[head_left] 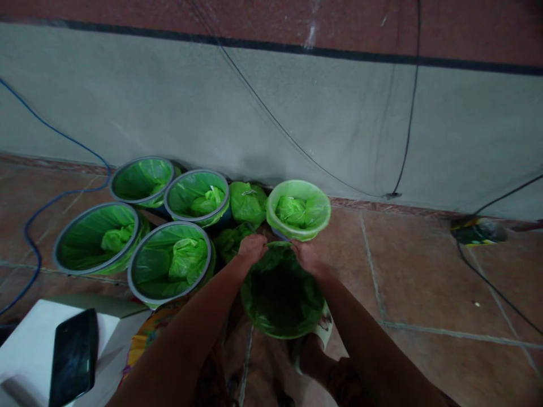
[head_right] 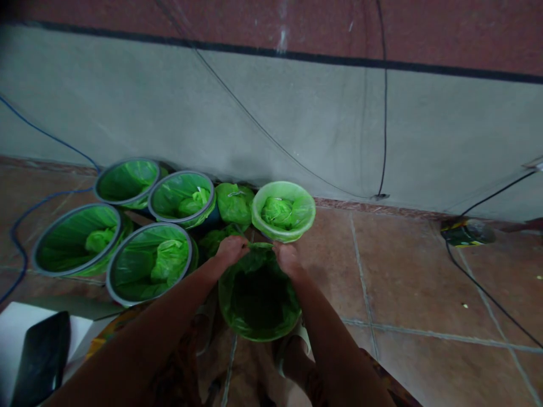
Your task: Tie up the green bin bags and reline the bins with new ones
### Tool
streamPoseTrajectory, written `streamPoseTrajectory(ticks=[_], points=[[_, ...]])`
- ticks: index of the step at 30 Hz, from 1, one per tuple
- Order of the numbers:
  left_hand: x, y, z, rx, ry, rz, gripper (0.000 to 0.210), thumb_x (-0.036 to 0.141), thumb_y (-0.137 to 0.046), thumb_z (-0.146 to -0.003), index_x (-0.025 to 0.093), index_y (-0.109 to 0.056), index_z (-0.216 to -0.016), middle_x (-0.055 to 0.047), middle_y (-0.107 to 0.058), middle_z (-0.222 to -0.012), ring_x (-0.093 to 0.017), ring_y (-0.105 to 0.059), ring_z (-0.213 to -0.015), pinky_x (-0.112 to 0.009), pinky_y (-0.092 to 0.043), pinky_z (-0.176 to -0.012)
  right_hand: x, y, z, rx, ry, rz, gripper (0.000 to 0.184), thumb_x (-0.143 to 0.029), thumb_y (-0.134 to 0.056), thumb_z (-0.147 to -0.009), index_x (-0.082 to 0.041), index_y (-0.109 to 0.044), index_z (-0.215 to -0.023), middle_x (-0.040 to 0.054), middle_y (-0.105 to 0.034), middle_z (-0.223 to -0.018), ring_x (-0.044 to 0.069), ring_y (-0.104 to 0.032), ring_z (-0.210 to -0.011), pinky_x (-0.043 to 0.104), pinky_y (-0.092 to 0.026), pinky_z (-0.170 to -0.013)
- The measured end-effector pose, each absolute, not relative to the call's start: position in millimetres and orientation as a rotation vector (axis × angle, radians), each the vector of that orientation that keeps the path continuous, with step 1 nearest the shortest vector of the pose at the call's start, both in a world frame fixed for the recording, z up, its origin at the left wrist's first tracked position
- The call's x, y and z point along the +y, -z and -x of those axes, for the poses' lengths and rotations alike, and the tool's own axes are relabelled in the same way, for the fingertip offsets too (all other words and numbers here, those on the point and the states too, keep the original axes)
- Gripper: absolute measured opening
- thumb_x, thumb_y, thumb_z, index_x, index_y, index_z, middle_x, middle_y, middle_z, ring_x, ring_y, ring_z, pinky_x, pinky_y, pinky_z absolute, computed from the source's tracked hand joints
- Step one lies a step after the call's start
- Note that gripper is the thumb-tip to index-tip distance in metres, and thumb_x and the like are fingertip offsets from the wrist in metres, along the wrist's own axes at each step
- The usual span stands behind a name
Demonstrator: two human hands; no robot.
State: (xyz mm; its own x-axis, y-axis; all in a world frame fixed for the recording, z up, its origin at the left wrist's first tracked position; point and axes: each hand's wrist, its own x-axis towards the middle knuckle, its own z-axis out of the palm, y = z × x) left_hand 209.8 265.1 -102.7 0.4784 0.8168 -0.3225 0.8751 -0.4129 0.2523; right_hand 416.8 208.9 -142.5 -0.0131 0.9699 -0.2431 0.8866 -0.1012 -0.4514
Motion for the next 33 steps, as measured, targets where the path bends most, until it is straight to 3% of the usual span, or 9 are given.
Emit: streamPoseTrajectory(ticks=[11, 13, 16, 18, 24, 28, 33], points=[[257, 98, -214, 1.505, 0.299, -2.304, 0.022, 0.029, -0.057, -0.086, 0.020, -0.068, -0.103, -0.009, -0.070, -0.111, -0.022, -0.063, -0.109, -0.030, -0.048, -0.093, 198, 137, -419, -1.976, -0.758, 2.297, 0.036, -0.029, -0.040, -0.097, -0.017, -0.062, -0.123, 0.0125, -0.073, -0.102, 0.022, -0.068, -0.096, 0.028, -0.048, -0.083], [259, 92, -213, 1.504, 0.300, -2.278, 0.034, 0.036, -0.064, -0.082, 0.019, -0.065, -0.112, -0.010, -0.068, -0.117, -0.024, -0.061, -0.113, -0.032, -0.047, -0.096, 198, 132, -418, -1.976, -0.759, 2.289, 0.036, -0.028, -0.043, -0.095, -0.016, -0.061, -0.125, 0.0137, -0.072, -0.106, 0.024, -0.067, -0.098, 0.030, -0.048, -0.084], [265, 82, -207, 1.499, 0.330, -2.203, 0.073, 0.047, -0.078, -0.066, 0.021, -0.054, -0.130, -0.012, -0.061, -0.131, -0.029, -0.057, -0.120, -0.035, -0.046, -0.099, 201, 123, -414, -1.962, -0.708, 2.211, 0.044, -0.027, -0.053, -0.090, -0.016, -0.054, -0.133, 0.0143, -0.068, -0.119, 0.025, -0.063, -0.109, 0.031, -0.047, -0.092], [271, 75, -200, 1.490, 0.363, -2.162, 0.084, 0.050, -0.080, -0.060, 0.022, -0.051, -0.134, -0.013, -0.059, -0.134, -0.030, -0.056, -0.122, -0.035, -0.046, -0.099, 208, 119, -410, -1.984, -0.684, 2.114, 0.048, -0.026, -0.054, -0.089, -0.016, -0.051, -0.136, 0.0135, -0.064, -0.126, 0.024, -0.060, -0.116, 0.032, -0.045, -0.098], [275, 70, -183, 1.440, 0.397, -2.160, 0.036, 0.042, -0.056, -0.086, 0.022, -0.066, -0.115, -0.009, -0.068, -0.122, -0.024, -0.063, -0.112, -0.029, -0.049, -0.093, 233, 126, -393, -2.184, -0.807, 1.895, 0.034, -0.016, -0.049, -0.088, -0.019, -0.067, -0.117, 0.0096, -0.070, -0.116, 0.023, -0.064, -0.107, 0.032, -0.047, -0.094], [262, 73, -185, 1.455, 0.455, -2.184, 0.030, 0.034, -0.056, -0.088, 0.022, -0.068, -0.112, -0.009, -0.068, -0.120, -0.024, -0.063, -0.114, -0.029, -0.049, -0.093, 235, 137, -392, -2.188, -0.755, 1.942, 0.036, -0.008, -0.044, -0.085, -0.018, -0.073, -0.103, 0.0087, -0.073, -0.103, 0.024, -0.066, -0.100, 0.032, -0.048, -0.089], [249, 74, -192, 1.548, 0.489, -2.170, 0.028, 0.026, -0.057, -0.086, 0.016, -0.068, -0.109, -0.015, -0.069, -0.115, -0.027, -0.065, -0.110, -0.035, -0.052, -0.090, 233, 135, -394, -2.174, -0.749, 1.971, 0.031, -0.015, -0.046, -0.088, -0.019, -0.073, -0.102, 0.0072, -0.073, -0.101, 0.023, -0.064, -0.100, 0.033, -0.048, -0.090]])
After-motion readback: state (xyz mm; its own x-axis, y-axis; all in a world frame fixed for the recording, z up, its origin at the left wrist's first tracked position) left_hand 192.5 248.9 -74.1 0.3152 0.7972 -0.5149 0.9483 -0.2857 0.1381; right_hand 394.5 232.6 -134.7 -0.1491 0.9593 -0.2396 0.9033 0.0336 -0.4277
